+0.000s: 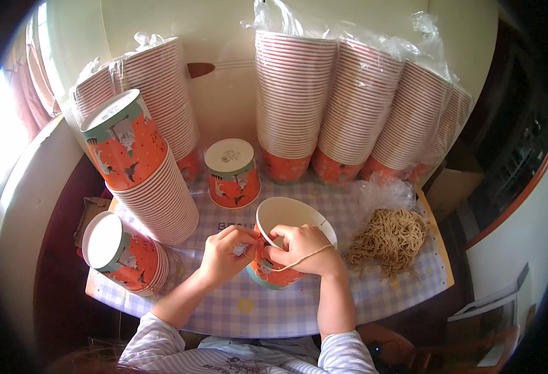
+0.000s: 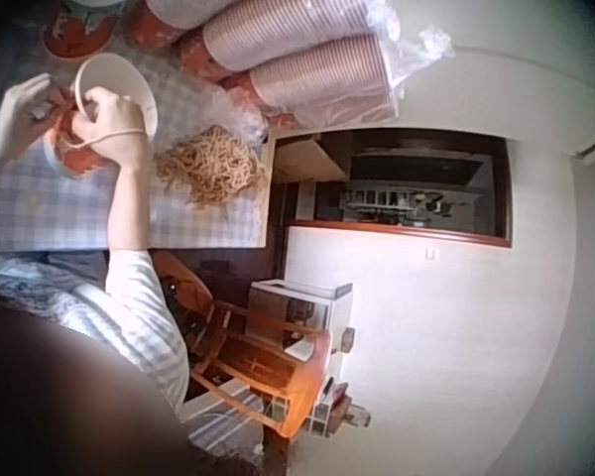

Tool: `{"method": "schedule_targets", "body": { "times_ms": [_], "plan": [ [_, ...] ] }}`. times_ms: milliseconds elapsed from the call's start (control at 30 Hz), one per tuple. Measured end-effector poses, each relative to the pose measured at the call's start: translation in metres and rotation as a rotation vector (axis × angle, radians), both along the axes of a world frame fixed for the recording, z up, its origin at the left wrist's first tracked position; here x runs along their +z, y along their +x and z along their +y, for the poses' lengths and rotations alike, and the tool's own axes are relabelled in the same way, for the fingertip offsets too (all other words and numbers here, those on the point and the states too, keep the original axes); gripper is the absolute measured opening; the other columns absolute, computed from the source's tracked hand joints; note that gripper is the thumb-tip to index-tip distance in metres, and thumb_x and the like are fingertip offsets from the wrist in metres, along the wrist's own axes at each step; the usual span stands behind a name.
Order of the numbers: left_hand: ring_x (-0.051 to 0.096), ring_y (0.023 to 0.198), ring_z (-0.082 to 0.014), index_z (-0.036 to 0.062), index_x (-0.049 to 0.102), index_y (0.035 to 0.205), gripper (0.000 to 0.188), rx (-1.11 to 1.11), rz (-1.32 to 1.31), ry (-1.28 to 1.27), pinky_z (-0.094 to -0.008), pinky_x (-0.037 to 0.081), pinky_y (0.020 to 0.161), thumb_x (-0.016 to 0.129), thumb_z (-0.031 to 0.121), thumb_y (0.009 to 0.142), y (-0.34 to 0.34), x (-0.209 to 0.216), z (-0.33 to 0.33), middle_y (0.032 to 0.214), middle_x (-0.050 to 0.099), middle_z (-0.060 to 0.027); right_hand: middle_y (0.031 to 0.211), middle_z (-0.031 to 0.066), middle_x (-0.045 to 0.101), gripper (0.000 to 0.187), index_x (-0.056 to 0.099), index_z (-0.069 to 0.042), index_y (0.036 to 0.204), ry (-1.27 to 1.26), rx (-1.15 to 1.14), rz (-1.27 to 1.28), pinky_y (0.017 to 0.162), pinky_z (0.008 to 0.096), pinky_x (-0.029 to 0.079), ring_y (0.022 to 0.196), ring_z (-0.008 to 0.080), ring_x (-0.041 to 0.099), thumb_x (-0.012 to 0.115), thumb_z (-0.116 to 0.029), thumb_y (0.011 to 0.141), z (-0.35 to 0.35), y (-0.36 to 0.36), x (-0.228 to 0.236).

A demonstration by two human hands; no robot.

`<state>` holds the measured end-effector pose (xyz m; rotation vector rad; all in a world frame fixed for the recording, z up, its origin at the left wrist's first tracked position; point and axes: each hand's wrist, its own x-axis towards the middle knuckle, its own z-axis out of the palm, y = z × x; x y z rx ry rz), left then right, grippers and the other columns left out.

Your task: The recorder is inspecting and preparing paper bowls by removing small rubber bands or debris from their rims.

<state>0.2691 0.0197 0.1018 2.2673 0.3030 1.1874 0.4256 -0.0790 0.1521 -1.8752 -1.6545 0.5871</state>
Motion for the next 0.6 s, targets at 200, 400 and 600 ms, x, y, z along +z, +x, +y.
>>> {"method": "schedule_targets", "body": {
  "times_ms": [200,400,600],
  "plan": [
    [0.062,0.065,-0.0238,0.0038,0.056,0.075,0.014,-0.006,0.024,0.016,-0.0313,0.051,0.054,0.066,0.001,0.066,0.000,-0.001,0.000,0.081,0.061,-0.0064,0.050,0.0065,0.050,0.023,0.060,-0.002,0.090,0.075,0.034,0.031,0.044,0.0284,0.036,0.042,0.0117,0.043,0.063,-0.019,0.074,0.000,0.003,-0.008],
    [0.062,0.068,-0.0236,0.0040,0.058,0.078,0.015,-0.015,0.020,0.016,-0.0313,0.052,0.058,0.067,0.002,0.066,-0.002,0.000,0.001,0.083,0.061,-0.0062,0.057,0.0096,0.055,0.029,0.056,-0.004,0.102,0.016,0.095,0.064,0.049,0.0288,0.041,0.048,0.0144,0.051,0.059,-0.021,0.079,0.002,0.005,-0.006],
    [0.062,0.068,-0.0233,0.0041,0.059,0.079,0.013,-0.038,0.034,-0.006,-0.0318,0.051,0.058,0.067,0.003,0.068,-0.002,0.000,0.001,0.083,0.062,-0.0065,0.076,0.0191,0.060,0.022,0.053,-0.005,0.101,0.119,0.195,0.019,0.061,0.0419,0.045,0.070,0.0360,0.059,0.048,-0.022,0.086,0.006,0.007,-0.021]
  ]
}}
